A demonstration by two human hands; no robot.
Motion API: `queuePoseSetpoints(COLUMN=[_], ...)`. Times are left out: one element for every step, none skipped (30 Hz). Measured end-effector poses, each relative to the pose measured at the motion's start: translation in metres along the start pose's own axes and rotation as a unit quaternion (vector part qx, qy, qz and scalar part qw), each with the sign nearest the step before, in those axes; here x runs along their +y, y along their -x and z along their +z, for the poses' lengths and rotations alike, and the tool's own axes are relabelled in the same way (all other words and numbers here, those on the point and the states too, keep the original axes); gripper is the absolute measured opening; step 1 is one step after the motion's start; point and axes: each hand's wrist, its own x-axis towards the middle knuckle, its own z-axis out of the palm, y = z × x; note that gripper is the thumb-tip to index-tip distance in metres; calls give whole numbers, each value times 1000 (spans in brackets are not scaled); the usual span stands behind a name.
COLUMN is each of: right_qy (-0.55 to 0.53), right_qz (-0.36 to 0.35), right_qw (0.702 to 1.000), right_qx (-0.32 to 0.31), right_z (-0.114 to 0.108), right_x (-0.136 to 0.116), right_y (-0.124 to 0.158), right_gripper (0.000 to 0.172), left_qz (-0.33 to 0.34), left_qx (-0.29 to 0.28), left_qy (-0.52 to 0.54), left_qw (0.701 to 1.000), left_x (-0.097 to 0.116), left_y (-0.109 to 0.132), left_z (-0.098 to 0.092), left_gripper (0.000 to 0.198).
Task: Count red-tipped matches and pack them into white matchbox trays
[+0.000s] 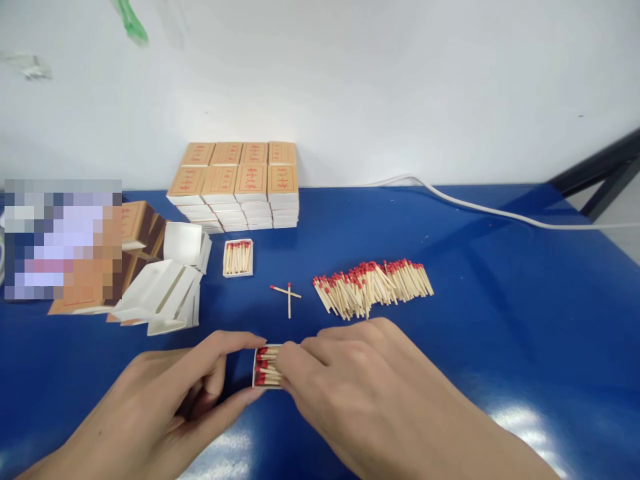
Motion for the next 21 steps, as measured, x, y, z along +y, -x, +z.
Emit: queuePoseSetpoints(right_qy=[-10,-18,-26,-30,-35,-41,-47,-54,-61,-65,-66,-62,-56,-50,-46,-45,-49,-55,-61,-64,-62], right_qz=[0,0,2,7,9,8,8,8,14,27,43,63,78,86,87,81,73,66,60,58,61], right_qw=[1000,1000,1000,1000,999,999,999,998,997,996,995,994,992,992,993,994,995,996,996,996,996], right_qx=[-6,-11,-12,-6,4,14,22,30,38,47,58,68,76,77,71,58,43,29,23,26,37], right_z=[0,-1,-2,-3,-4,-5,-6,-6,-6,-6,-6,-5,-5,-4,-3,-2,-2,-1,-1,-1,-1], right_x=[1,1,1,1,1,0,-1,-2,-2,-3,-3,-3,-3,-3,-3,-4,-6,-8,-10,-11,-13], right_y=[-1,-2,-3,-5,-7,-9,-10,-12,-13,-13,-13,-13,-13,-12,-12,-12,-12,-12,-12,-13,-13], right_gripper=[23,22,22,23,25,28,31,33,34,32,31,29,27,27,27,27,28,28,29,30,30], left_qz=[-1,-2,-2,-3,-3,-4,-8,-17,-29,-43,-52,-55,-52,-45,-35,-25,-18,-13,-10,-7,-6], left_qx=[-4,-7,-7,-7,-4,1,6,11,15,20,27,33,39,46,55,62,68,73,75,76,70], left_qy=[2,1,0,-1,-3,-4,-4,-2,1,2,1,-2,-11,-27,-49,-72,-92,-106,-114,-116,-113], left_qw=[1000,1000,1000,1000,1000,1000,1000,1000,999,999,998,998,998,998,997,995,993,992,991,990,991], left_x=[-1,-2,-3,-3,-4,-4,-4,-4,-3,-2,0,2,4,7,9,11,12,12,12,11,10], left_y=[1,1,2,3,4,4,4,4,4,3,3,2,2,1,1,1,1,2,3,4,5], left_z=[0,0,0,0,0,0,0,0,0,-1,-1,-1,-1,0,0,1,2,2,2,2,2], left_gripper=[24,27,30,34,38,42,46,48,48,47,46,44,43,42,43,45,51,58,66,70,71])
